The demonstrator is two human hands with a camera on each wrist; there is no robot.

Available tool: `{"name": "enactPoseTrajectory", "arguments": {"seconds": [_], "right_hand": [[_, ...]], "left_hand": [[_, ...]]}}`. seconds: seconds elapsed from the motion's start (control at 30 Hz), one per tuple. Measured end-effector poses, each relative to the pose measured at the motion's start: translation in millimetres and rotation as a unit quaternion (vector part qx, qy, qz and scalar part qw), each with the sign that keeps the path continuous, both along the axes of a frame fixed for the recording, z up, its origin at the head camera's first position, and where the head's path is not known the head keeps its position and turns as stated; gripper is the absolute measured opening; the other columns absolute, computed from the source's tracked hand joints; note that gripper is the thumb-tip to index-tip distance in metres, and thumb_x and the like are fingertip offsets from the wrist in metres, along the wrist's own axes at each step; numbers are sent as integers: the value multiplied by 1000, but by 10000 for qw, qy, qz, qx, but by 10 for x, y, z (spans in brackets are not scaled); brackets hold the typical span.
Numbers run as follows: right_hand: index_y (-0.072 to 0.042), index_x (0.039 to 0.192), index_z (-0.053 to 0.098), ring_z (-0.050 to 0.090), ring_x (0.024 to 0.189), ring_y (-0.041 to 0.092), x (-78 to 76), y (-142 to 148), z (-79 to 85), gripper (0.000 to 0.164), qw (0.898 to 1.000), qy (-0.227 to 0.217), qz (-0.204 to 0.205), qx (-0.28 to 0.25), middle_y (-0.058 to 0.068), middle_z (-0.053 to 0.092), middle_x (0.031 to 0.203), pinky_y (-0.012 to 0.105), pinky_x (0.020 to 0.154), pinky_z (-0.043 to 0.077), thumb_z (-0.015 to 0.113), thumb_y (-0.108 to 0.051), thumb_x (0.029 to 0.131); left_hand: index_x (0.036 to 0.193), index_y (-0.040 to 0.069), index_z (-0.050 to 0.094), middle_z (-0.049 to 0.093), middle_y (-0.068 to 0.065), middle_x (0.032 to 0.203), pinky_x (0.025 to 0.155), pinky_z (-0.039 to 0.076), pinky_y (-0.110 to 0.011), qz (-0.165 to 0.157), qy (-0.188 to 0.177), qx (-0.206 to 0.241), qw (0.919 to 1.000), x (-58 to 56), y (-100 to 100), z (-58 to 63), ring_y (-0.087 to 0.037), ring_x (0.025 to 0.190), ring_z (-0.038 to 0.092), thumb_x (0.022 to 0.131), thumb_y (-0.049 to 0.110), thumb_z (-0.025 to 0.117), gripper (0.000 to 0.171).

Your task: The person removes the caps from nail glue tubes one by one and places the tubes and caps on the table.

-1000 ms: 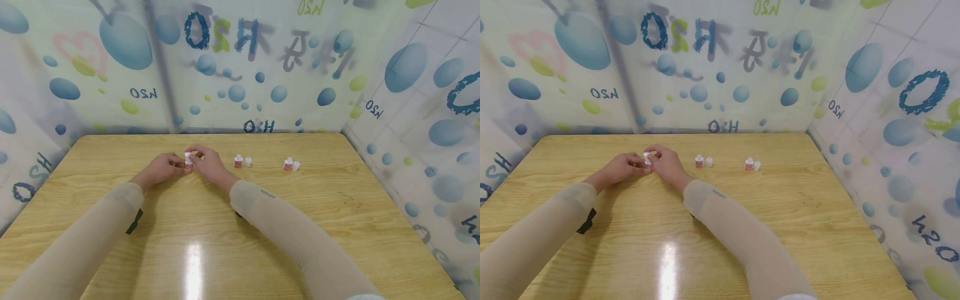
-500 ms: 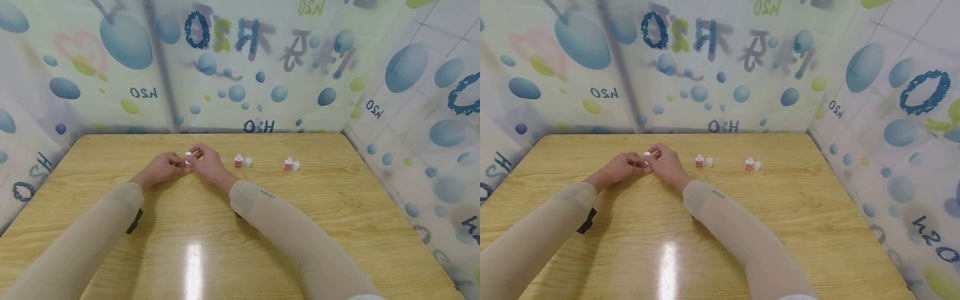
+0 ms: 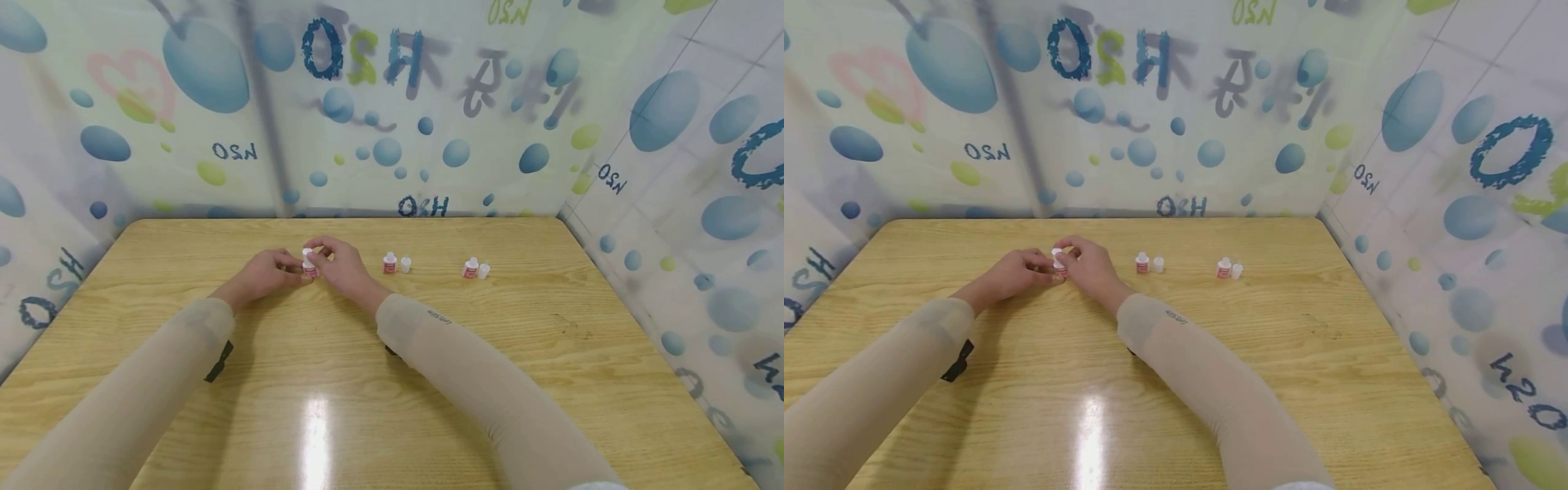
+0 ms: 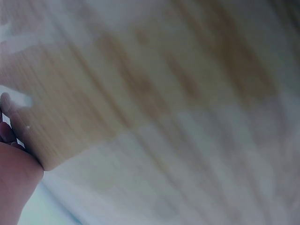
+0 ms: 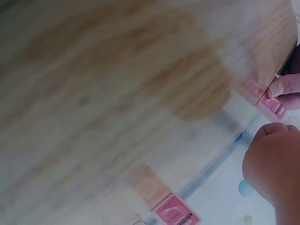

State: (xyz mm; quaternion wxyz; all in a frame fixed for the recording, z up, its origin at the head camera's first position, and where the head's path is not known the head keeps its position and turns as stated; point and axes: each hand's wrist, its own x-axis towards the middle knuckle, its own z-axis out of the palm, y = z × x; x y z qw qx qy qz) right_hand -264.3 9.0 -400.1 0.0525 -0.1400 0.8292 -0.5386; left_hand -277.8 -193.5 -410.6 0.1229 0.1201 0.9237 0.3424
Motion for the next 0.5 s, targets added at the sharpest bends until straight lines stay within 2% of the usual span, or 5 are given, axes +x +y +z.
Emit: {"name": "enactPoseTrajectory", "arguments": {"seconds": [0.23, 0.5], "right_hand": [[-13, 123, 69, 49, 65, 10, 22, -2, 22, 24, 9995, -193, -175, -151, 1, 64, 93, 22, 58, 41, 73, -25, 102], [-15, 120, 69, 49, 65, 10, 15, -4, 2, 19, 9998, -76, -191, 41, 1, 66, 94, 23, 59, 41, 68, -28, 106]], "left_hand": [[135, 10, 75, 66, -13, 124, 97, 42, -42, -4, -60, -8, 10000, -13, -9, -9, -30, 116, 54, 99, 26, 74, 39], [131, 10, 77, 67, -12, 121, 99, 42, -41, 1, 17, 20, 10000, -20, -7, -35, -30, 117, 56, 98, 27, 76, 37]]}}
